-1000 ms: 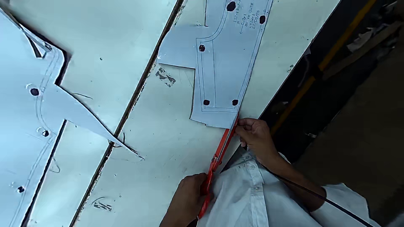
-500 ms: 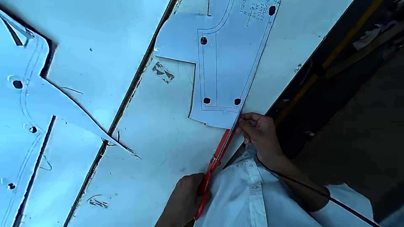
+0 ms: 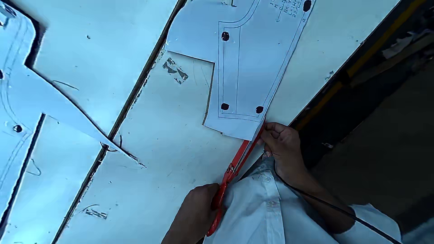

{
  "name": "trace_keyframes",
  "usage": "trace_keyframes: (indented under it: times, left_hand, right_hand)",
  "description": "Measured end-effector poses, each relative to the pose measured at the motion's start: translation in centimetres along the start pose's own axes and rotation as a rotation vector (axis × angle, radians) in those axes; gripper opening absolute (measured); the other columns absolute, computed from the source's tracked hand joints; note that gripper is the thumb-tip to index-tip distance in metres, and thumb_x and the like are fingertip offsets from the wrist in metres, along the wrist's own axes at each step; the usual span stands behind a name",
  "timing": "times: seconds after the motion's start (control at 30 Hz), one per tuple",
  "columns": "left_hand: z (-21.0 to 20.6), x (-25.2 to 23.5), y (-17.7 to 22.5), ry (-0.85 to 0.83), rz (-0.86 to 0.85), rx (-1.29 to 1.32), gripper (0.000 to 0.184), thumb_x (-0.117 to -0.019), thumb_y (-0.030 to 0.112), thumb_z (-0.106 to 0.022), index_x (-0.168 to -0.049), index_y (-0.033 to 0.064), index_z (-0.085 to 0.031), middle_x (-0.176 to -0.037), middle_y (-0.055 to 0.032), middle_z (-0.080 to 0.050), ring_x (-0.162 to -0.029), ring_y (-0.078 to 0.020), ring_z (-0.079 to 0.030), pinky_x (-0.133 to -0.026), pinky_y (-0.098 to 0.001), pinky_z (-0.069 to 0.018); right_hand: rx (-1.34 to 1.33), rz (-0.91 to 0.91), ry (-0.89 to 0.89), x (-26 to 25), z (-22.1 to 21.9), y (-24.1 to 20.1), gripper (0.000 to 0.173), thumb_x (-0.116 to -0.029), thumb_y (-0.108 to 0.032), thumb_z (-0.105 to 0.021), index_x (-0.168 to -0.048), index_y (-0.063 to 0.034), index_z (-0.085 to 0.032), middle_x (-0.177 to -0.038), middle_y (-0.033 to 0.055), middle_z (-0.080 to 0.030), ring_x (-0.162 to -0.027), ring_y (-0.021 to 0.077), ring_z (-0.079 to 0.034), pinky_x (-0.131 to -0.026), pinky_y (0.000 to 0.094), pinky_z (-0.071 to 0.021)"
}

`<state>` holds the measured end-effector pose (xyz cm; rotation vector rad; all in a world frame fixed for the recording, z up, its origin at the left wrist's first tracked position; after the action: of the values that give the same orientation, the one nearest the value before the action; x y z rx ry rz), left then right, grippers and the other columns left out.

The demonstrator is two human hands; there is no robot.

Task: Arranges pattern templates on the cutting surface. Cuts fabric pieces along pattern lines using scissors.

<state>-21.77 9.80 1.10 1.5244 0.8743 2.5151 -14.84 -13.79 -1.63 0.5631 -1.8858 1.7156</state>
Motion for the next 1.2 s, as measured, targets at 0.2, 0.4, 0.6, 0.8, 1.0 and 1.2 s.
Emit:
trace_keyframes:
  times: [0.2,0.4,0.6,0.8,1.0,1.2]
  left_hand:
    - [0.3,0.0,-0.1,-0.002,-0.007,0.004,0.014,-0.0762,0.010,-0.075,-0.088,0.0032,-0.070,-0.075,-0.0102,-0.068,-0.069,-0.0283,-0.068,-0.064,-0.0494,-0.0554]
    - [0.3,-0.1,-0.4,-0.003,-0.005,0.012,0.012,-0.0753,0.010,-0.075,-0.085,0.0051,-0.069,-0.072,-0.0081,-0.067,-0.066,-0.0258,-0.067,-0.062,-0.0474,-0.0549]
    - [0.3,-0.2,-1.0,-0.028,0.014,0.011,0.015,-0.0763,0.011,-0.075,-0.090,0.0059,-0.071,-0.076,-0.0073,-0.069,-0.069,-0.0254,-0.068,-0.064,-0.0486,-0.0567]
    - [1.1,-0.5,-0.2,-0.051,0.052,0.000,0.016,-0.0800,0.016,-0.075,-0.093,0.0064,-0.072,-0.080,-0.0070,-0.069,-0.072,-0.0254,-0.068,-0.066,-0.0482,-0.0567]
    - [1.0,-0.6,0.0,0.000,0.018,-0.004,0.015,-0.0772,0.014,-0.075,-0.090,0.0071,-0.072,-0.075,-0.0052,-0.067,-0.067,-0.0227,-0.066,-0.063,-0.0457,-0.0559]
    - [1.1,-0.4,0.1,0.004,0.014,0.010,0.015,-0.0755,0.009,-0.075,-0.090,0.0074,-0.073,-0.075,-0.0039,-0.068,-0.066,-0.0210,-0.067,-0.063,-0.0443,-0.0568]
  right_hand:
    - [-0.007,0.016,-0.010,-0.1,0.0,-0.1,0.008,-0.1013,-0.008,-0.060,-0.107,-0.0079,-0.067,-0.071,0.0080,-0.065,-0.042,0.0074,-0.049,-0.036,0.0161,-0.0376]
    - [0.002,0.014,0.002,-0.2,-0.1,-0.1,0.006,-0.1011,-0.009,-0.061,-0.104,-0.0068,-0.066,-0.070,0.0089,-0.066,-0.040,0.0080,-0.047,-0.034,0.0165,-0.0360]
    - [0.000,0.008,0.008,-0.3,-0.2,-0.2,0.007,-0.1013,-0.008,-0.061,-0.105,-0.0071,-0.066,-0.071,0.0095,-0.066,-0.041,0.0087,-0.048,-0.034,0.0170,-0.0371]
    - [0.001,0.009,-0.013,-0.3,-0.1,-0.2,0.009,-0.1011,-0.006,-0.059,-0.108,-0.0068,-0.065,-0.072,0.0100,-0.067,-0.040,0.0088,-0.048,-0.034,0.0172,-0.0372]
    - [-0.015,0.025,-0.020,-0.4,0.0,-0.1,0.009,-0.1004,-0.004,-0.059,-0.107,-0.0064,-0.065,-0.072,0.0095,-0.067,-0.040,0.0082,-0.049,-0.034,0.0170,-0.0383]
    - [0.001,0.022,-0.027,-0.4,0.0,-0.2,0.009,-0.1015,-0.007,-0.059,-0.109,-0.0073,-0.065,-0.071,0.0094,-0.067,-0.039,0.0089,-0.048,-0.033,0.0175,-0.0380]
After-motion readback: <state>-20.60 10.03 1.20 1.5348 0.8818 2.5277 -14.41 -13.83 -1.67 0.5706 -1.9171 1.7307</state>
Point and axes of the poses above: each hand's wrist, its own x-axis away from the middle knuckle, its own z-axis out of the back of the hand, y = z × x, the point moved 3 cm from there along -x, towards the middle knuckle
